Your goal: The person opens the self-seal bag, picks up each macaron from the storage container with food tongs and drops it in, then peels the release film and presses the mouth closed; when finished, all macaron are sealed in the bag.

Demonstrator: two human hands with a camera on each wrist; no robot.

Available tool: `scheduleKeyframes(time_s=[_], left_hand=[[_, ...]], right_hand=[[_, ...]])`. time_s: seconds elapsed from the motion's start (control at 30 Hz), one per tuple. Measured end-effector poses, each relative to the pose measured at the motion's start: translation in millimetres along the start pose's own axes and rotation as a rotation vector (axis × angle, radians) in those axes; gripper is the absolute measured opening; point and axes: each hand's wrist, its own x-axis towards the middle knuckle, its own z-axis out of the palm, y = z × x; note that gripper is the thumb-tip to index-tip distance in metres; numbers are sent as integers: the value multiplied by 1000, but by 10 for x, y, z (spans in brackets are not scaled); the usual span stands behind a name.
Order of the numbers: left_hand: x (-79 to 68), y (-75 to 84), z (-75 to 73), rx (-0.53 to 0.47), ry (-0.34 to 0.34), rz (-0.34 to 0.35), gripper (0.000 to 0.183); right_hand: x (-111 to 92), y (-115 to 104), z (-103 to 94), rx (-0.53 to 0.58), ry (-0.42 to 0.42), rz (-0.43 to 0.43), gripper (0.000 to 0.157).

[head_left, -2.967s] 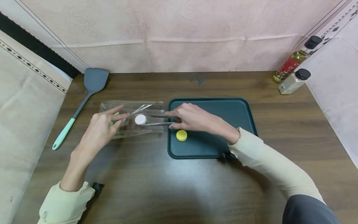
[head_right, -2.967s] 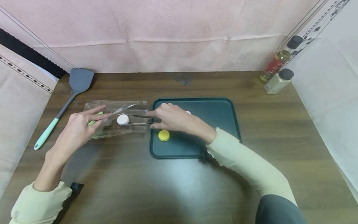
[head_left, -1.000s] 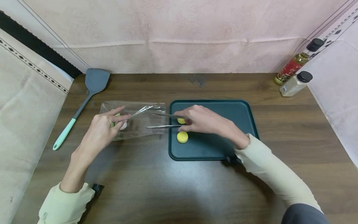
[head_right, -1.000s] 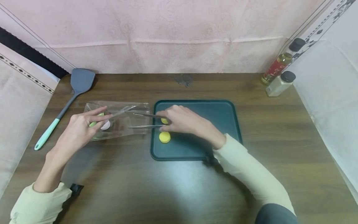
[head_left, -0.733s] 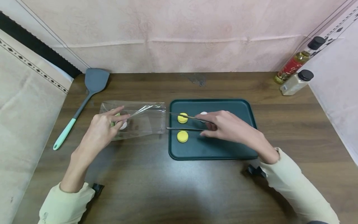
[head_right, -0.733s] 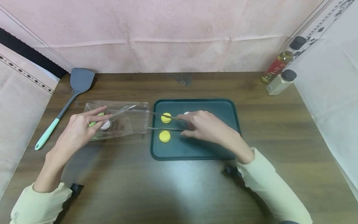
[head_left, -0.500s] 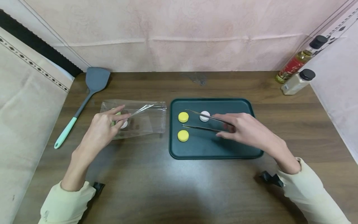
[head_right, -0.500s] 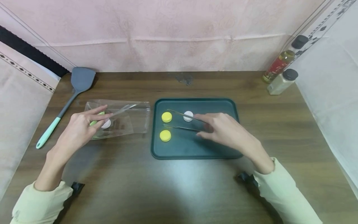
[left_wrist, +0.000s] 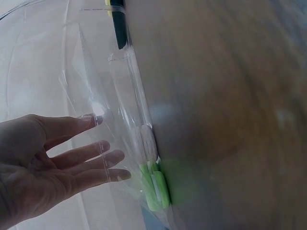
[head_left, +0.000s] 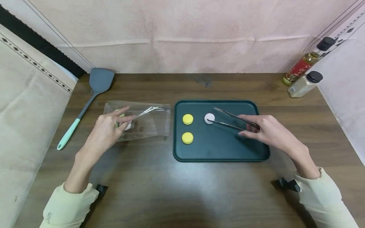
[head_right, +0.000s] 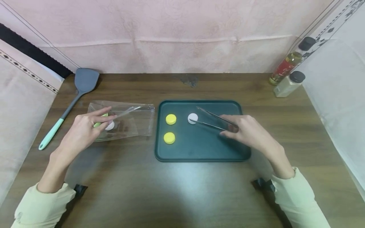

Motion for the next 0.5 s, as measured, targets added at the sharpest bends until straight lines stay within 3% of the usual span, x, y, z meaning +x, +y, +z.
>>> scheduleKeyframes(time_s=[0.5], left_hand=[[-1,1,0,1,-9,-22,26]], right_hand=[[37,43,107,7,-74,-5,48]])
